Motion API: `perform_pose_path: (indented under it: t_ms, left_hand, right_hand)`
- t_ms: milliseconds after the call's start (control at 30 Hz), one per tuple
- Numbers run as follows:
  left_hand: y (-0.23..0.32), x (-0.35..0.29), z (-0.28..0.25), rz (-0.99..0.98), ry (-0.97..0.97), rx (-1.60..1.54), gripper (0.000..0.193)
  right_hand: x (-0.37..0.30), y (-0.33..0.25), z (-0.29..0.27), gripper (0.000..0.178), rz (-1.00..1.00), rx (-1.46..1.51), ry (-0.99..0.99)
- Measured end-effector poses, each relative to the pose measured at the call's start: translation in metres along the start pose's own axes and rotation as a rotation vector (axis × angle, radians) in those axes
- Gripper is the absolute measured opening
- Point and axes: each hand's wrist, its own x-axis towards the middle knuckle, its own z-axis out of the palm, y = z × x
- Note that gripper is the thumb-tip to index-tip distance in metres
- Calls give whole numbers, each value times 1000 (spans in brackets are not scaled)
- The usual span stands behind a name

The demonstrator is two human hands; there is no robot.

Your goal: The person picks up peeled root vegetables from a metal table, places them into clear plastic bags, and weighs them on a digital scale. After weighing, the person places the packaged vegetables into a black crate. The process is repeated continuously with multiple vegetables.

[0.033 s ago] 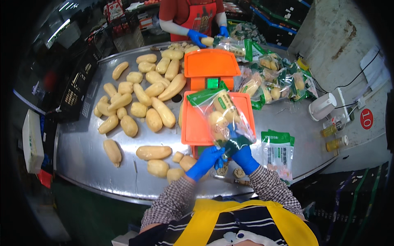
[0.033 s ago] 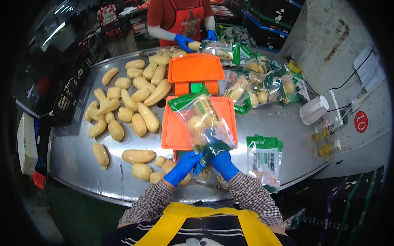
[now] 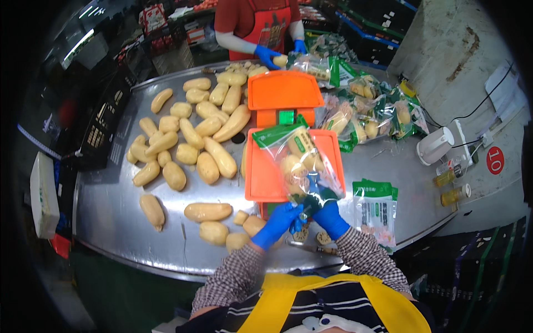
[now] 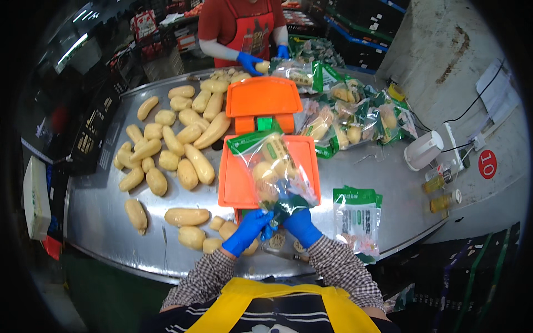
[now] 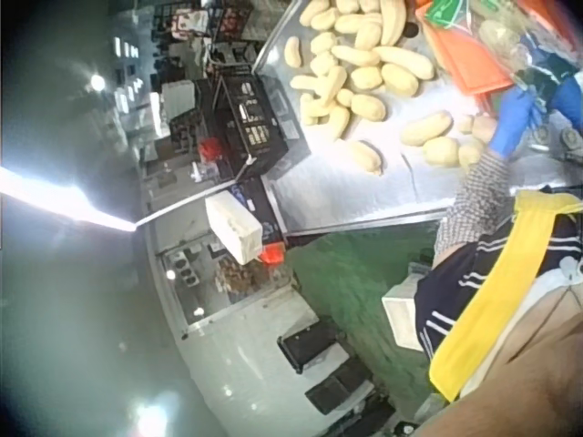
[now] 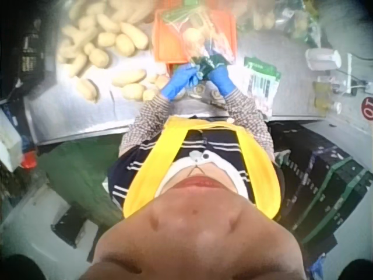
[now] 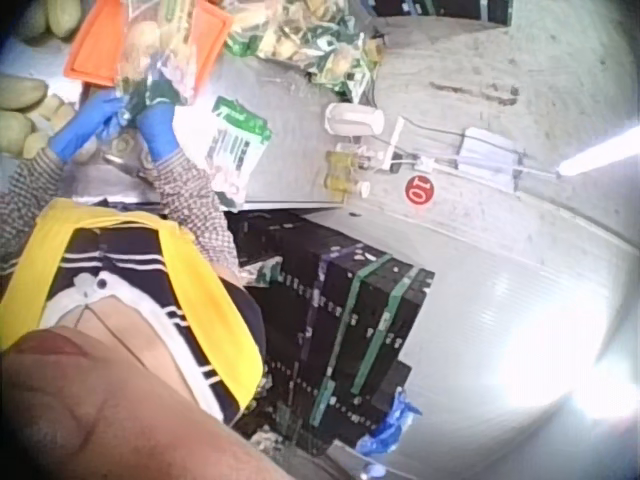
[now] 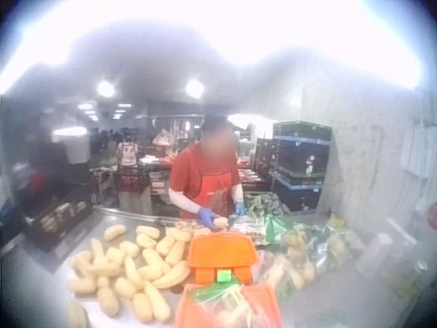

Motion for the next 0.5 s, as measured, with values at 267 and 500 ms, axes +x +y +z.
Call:
perform_pose_path:
  t_ms: [267, 500]
  left_hand:
    - [-15, 6, -5, -25, -9, 124, 31]
    - [-17, 7, -6, -11, 17, 56, 37]
  right_hand:
    - [35, -14, 0, 56, -131, 73, 249]
    - [24, -13, 4, 44, -113, 161, 261]
